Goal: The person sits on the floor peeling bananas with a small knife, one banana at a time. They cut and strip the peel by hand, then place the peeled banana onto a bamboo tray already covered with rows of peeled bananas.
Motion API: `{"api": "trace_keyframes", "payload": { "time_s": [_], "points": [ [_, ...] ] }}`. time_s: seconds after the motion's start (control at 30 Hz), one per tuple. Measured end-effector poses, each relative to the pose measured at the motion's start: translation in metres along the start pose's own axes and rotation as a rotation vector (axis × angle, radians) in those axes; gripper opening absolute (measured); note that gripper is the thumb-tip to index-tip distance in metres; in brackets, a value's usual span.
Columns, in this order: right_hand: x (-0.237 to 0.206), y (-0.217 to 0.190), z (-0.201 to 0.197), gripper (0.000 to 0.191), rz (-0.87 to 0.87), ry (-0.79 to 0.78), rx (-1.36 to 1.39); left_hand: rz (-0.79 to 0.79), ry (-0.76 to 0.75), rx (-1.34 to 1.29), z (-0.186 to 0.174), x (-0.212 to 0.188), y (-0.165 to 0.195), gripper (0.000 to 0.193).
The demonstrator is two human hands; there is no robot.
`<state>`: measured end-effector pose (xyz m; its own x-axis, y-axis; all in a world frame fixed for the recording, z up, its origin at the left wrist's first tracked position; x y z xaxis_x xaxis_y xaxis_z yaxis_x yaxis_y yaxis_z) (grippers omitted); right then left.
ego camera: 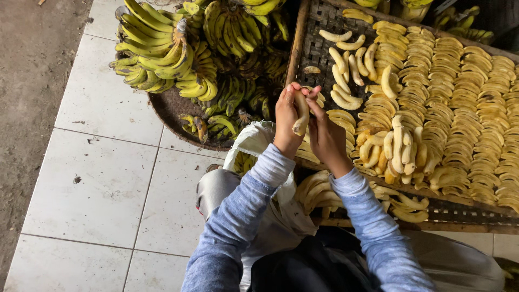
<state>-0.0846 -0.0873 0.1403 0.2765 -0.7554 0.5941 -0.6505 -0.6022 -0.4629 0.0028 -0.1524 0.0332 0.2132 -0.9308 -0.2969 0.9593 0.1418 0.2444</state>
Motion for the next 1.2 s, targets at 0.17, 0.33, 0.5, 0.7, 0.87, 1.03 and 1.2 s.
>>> {"api": "trace_keyframes", "payload": {
  "time_s": [0.17, 0.33, 0.5, 0.7, 0.87, 1.03, 1.2],
  "points": [
    [0.004, 0.007, -0.001, 0.049, -0.103, 0.021, 0.003, -0.202, 0.035, -0.047, -0.009, -0.002, -0.019, 0.025],
    [0.008, 0.022, 0.000, 0.046, -0.108, -0.045, -0.043, -0.324, 0.021, -0.122, -0.013, 0.001, -0.034, 0.025],
    [0.021, 0.013, -0.010, 0.043, -0.219, -0.022, -0.031, -0.290, 0.034, -0.012, -0.015, 0.000, -0.037, 0.031],
    [0.041, 0.020, -0.011, 0.041, -0.141, -0.129, -0.148, -0.314, -0.076, 0.056, 0.008, -0.008, -0.022, 0.042],
    [0.064, 0.030, -0.036, 0.050, -0.004, -0.072, -0.333, -0.470, -0.092, -0.093, 0.022, -0.016, -0.029, 0.053],
    [0.071, -0.018, -0.032, 0.041, -0.285, -0.196, 0.266, -0.463, -0.022, -0.084, -0.009, 0.005, -0.037, 0.047],
    [0.076, -0.011, -0.007, 0.026, -0.196, -0.306, 0.347, -0.452, -0.156, -0.322, -0.024, 0.026, -0.035, 0.044]
  ]
}}
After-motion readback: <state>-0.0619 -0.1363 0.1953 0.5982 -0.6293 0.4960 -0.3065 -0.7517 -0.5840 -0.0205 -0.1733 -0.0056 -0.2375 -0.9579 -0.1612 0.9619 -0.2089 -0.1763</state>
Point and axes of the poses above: each hand's wrist, its own x-axis towards the middle knuckle, its own z-axis out of the palm, y = z × x, the point moved 9 cm from there along x, towards the middle knuckle, and after that the axes turned 13 degrees about y, right-handed, at the moved point
